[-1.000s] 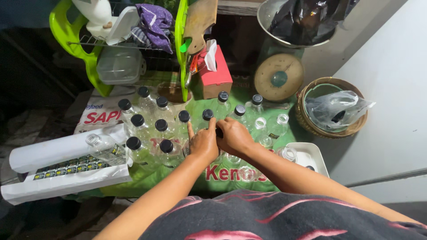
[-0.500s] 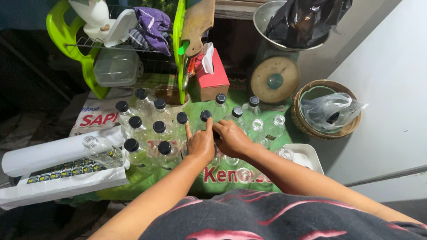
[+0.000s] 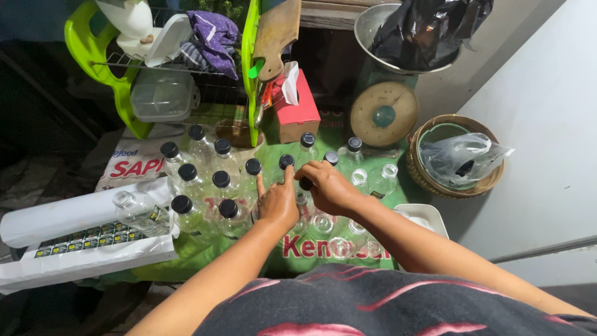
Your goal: The person wipes several clear plastic bottles with a cloth, then unscrews black caps from multiple bottles and places them into a white plastic container. The person also briefly handles a sheet of printed labels and a plastic container with a lid.
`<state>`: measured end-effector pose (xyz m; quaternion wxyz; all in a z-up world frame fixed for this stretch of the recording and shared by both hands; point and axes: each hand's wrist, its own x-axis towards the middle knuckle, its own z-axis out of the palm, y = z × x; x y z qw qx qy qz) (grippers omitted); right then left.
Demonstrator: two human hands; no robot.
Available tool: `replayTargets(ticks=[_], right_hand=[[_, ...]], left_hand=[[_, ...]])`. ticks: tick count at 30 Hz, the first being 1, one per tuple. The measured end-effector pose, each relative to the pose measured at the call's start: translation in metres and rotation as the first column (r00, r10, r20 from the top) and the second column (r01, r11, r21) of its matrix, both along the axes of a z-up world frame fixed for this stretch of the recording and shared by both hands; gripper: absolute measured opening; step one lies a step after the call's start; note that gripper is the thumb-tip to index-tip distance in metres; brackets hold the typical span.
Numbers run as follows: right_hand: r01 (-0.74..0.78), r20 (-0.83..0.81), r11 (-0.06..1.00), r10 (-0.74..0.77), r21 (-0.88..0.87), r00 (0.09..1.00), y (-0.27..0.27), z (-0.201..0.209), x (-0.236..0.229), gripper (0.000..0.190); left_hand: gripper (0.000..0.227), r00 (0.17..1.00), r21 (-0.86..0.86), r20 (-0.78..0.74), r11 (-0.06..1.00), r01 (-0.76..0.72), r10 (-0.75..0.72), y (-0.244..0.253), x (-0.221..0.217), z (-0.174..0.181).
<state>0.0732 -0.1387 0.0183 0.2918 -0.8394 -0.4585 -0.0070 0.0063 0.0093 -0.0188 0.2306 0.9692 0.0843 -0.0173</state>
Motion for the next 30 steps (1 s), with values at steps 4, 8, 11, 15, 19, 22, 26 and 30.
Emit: replayTargets(ticks=[4, 8, 11, 15, 19, 22, 26, 30], right_hand=[[0.04, -0.002, 0.999, -0.04, 0.006, 0.999, -0.009, 0.011, 0.0, 0.044], [0.164, -0.05, 0.986, -0.163, 0.022, 0.985, -0.025, 0.023, -0.003, 0.039], [0.237, 0.038, 0.961, -0.245, 0.145, 0.969, -0.041, 0.033, -0.004, 0.038], [0.401, -0.001, 0.907, -0.405, 0.131, 0.914, -0.077, 0.05, -0.002, 0.034], [0.521, -0.009, 0.843, -0.524, 0.132, 0.851, -0.121, 0.061, -0.002, 0.034], [0.598, -0.002, 0.793, -0.602, 0.115, 0.798, -0.155, 0.059, -0.006, 0.034], [0.661, -0.015, 0.741, -0.664, 0.118, 0.747, -0.195, 0.045, -0.014, 0.035], [0.725, -0.037, 0.685, -0.724, 0.071, 0.688, -0.227, 0.023, -0.022, 0.035]], left_hand=[[0.086, 1.0, -0.023, 0.017, 1.0, -0.006, 0.006, -0.003, -0.004, 0.012], [0.055, 0.98, -0.004, 0.197, 1.0, -0.007, 0.007, -0.016, 0.002, 0.017], [0.05, 0.892, -0.042, 0.45, 0.997, 0.058, -0.033, -0.039, 0.011, 0.018], [0.052, 0.78, -0.054, 0.606, 0.969, 0.241, -0.16, -0.083, 0.027, 0.027], [0.05, 0.761, -0.04, 0.589, 0.93, 0.364, -0.272, -0.127, 0.038, 0.037], [0.05, 0.741, -0.021, 0.565, 0.892, 0.452, -0.362, -0.158, 0.044, 0.038], [0.054, 0.721, 0.046, 0.498, 0.845, 0.532, -0.481, -0.195, 0.048, 0.031], [0.061, 0.71, 0.072, 0.423, 0.801, 0.594, -0.564, -0.221, 0.049, 0.02]])
